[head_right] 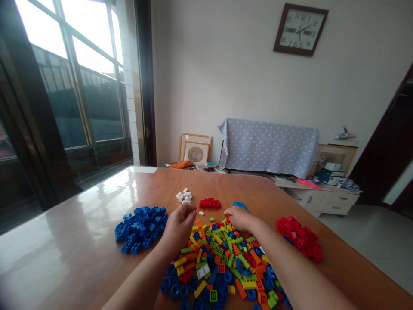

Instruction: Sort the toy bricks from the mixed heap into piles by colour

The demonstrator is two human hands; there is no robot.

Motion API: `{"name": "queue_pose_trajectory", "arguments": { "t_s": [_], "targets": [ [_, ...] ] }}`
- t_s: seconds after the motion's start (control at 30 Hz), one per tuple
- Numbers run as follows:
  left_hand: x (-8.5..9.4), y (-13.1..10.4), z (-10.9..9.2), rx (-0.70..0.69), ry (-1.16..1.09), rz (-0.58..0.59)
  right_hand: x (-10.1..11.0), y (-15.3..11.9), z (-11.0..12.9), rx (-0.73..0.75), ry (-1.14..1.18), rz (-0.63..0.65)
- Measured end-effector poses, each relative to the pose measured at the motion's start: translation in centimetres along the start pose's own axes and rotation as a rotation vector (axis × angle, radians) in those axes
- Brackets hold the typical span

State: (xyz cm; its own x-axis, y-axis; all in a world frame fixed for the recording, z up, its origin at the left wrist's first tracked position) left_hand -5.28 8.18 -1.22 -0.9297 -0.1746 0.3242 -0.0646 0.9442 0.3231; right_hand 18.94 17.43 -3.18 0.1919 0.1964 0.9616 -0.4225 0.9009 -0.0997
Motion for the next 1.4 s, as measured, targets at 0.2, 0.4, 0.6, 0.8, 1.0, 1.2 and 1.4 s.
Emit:
{"name": "queue_pose_trajectory", "arguments": {
  "t_s": [0.2,0.4,0.6,0.8,1.0,1.2,1.4],
  "targets": [
    [0.0,-0.2,-0.7,-0.022,0.000,0.010,0.0,-2.8,0.9,-0.021,-0.022,0.044],
    [0.0,-0.3,-0.9,-0.021,0.006,0.019,0.9,-4.7,1.1,-0.098,-0.058,0.018],
    [-0.1,-0.4,-0.6,-0.013,0.030,0.026,1.6,-4.1,3.6,-0.040,-0.079,-0.131],
    [-0.2,-0.3,-0.4,-0.020,0.021,0.032,0.4,-2.5,6.3,0.016,-0.059,-0.077],
    [-0.2,-0.4,-0.6,-0.020,0.029,0.044,-0.2,-0.8,5.8,-0.031,-0.020,0.009],
    [-0.3,-0.4,-0.4,-0.030,0.028,0.042,-0.7,0.3,4.9,-0.014,0.063,0.089],
    [-0.4,-0.3,0.1,-0.048,0.040,0.024,-0.9,0.1,3.8,-0.022,0.125,0.082]
  ]
}}
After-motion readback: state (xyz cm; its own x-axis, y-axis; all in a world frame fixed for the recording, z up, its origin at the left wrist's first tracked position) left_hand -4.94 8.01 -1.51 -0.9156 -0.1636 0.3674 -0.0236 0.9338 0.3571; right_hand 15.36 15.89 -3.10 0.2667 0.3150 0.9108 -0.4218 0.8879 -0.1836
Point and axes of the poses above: each hand's wrist, its own y-axis towards the middle knuckle, its own x-axis out of the back of the hand, z = x × y, the point moved 4 cm from there along y, towards the middle knuckle, and after that the axes turned 5 degrees about z, right-handed, at the moved point
